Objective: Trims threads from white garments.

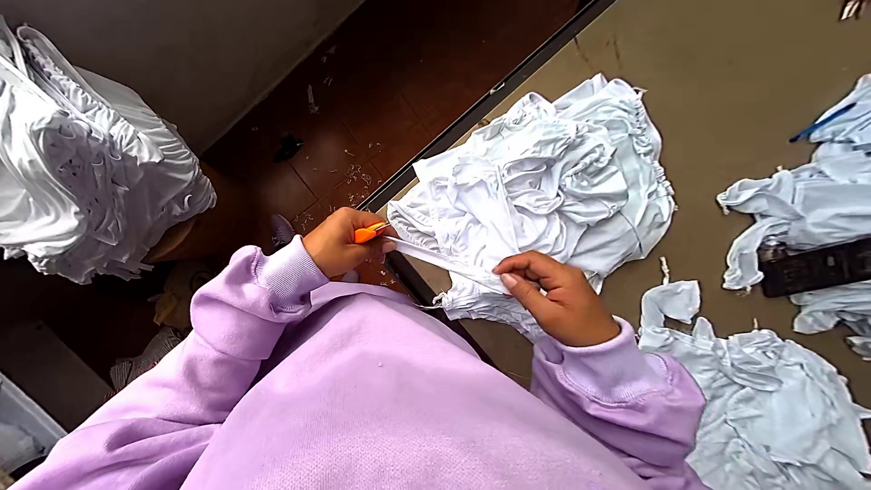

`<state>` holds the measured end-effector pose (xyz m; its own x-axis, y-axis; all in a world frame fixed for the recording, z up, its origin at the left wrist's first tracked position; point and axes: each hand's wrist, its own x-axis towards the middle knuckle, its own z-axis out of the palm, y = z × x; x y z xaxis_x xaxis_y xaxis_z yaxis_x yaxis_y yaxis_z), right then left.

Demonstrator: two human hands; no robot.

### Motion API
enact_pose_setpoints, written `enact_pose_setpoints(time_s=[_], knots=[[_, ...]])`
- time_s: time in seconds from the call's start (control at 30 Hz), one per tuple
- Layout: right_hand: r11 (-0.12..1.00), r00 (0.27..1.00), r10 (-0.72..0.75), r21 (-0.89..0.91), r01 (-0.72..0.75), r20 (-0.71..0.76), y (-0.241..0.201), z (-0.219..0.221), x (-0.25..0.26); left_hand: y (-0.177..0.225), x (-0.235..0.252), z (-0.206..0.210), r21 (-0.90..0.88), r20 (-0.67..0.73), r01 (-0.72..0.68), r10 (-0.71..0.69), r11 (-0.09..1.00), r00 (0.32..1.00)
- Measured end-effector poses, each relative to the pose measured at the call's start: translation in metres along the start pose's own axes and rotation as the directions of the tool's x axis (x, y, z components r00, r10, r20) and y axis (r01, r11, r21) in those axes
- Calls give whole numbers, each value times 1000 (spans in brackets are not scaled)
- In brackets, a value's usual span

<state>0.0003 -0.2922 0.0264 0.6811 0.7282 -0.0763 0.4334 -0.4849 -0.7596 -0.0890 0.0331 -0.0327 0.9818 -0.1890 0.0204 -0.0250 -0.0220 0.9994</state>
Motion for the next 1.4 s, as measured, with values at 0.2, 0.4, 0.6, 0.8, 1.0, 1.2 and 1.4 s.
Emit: enact_pose_setpoints(time_s=[0.2, 0.4, 0.6, 0.8, 1.0, 1.2, 1.4], knots=[[989, 998, 63, 131, -66, 26, -23, 46, 6, 30, 26, 26, 209, 226, -180, 132, 961, 965], [805, 995, 100, 587, -83, 4, -51, 72, 11, 42, 29, 27, 262, 137, -221, 190, 939, 972], [688, 961, 215, 726, -20, -177, -56, 85, 7, 40, 28, 36, 246, 135, -258, 231, 934, 964], [658, 887, 322, 752, 43, -332, -64, 95, 2, 39, 12, 32, 380, 97, -83, 50, 921, 994], [762, 852, 292, 644, 67, -434, -71, 104, 8, 39, 11, 44, 425, 142, -154, 102, 892, 985], [824, 849, 292, 567, 10, -440, -72, 109, 15, 32, 19, 44, 374, 165, -192, 139, 907, 976], [874, 826, 294, 485, -29, -481, -71, 110, 25, 23, 28, 31, 359, 206, -238, 172, 903, 963]])
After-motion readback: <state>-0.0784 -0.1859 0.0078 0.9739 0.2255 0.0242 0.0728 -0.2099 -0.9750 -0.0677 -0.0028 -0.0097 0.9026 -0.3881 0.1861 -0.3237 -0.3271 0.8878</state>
